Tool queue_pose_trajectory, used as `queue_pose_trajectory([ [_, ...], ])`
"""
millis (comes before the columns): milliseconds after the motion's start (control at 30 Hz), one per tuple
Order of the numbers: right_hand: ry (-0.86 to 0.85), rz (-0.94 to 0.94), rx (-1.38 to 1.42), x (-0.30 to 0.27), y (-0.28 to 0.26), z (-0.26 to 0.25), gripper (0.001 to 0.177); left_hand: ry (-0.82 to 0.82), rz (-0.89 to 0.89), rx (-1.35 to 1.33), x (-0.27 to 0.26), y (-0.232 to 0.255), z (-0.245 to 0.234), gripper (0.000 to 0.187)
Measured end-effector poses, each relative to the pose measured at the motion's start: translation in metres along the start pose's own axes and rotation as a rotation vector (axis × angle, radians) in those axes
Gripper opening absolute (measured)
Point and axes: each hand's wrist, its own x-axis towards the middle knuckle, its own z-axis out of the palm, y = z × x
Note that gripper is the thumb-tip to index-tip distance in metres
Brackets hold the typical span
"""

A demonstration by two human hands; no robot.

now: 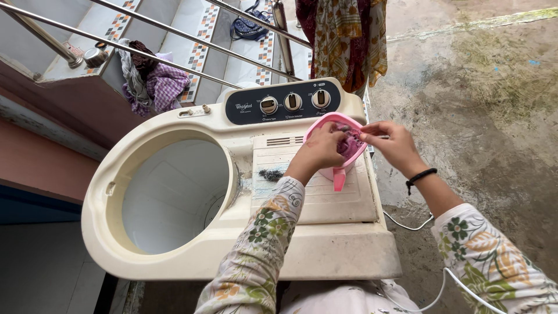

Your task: The person cleans a washing machine by scrubbing the inner drum and rim with a metal scrubber, wiping down the machine with a cloth, and washing the cloth in a mug of water.

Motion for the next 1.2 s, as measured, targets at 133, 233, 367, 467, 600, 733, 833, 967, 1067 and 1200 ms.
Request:
queue_pose_trajectory([
  [133,-0.031,-0.183,-0.25,0.0,-0.009,0.015,0.048,0.279,0.101,-0.148,-0.001,-0.01,0.006,0.03],
  [233,-0.081,-0.243,-0.304,0.005,-0.012,0.018,0.067,0.382,0.118,-0.269,-0.001,-0.022,0.001,0.023],
  [367,-0.225,-0.188,-0.292,0.022,-0.034,0.015,0.094,0.488,0.131,-0.42,-0.001,-0.026,-0.013,0.027],
  [467,-0.382,0.021,-0.083,0.041,-0.054,0.026,0.093,0.552,0.137,-0.467,0.004,-0.019,-0.031,0.021],
  [600,-0.387,0.058,0.336,0.066,-0.056,0.03,0.068,0.569,0.1,-0.553,-0.002,-0.012,-0.051,0.025],
  [733,-0.249,-0.004,0.485,0.067,-0.037,0.044,0.027,0.497,0.133,-0.787,-0.009,-0.021,-0.038,0.035],
  [833,-0.126,0.03,0.665,0.063,-0.039,0.053,0.019,0.372,0.147,-1.036,-0.02,-0.036,-0.018,0.061],
  [967,0.01,0.134,1.022,0.067,-0.076,0.043,0.024,0.291,0.271,-0.796,-0.029,-0.04,-0.007,0.103],
  [1067,-0.062,0.074,1.216,0.074,-0.101,0.03,0.025,0.355,0.116,-0.767,-0.022,-0.019,-0.013,0.12],
  [1200,-0.156,0.142,1.396,0.07,-0.121,0.011,0.028,0.542,0.193,-0.905,-0.015,0.002,-0.016,0.116],
])
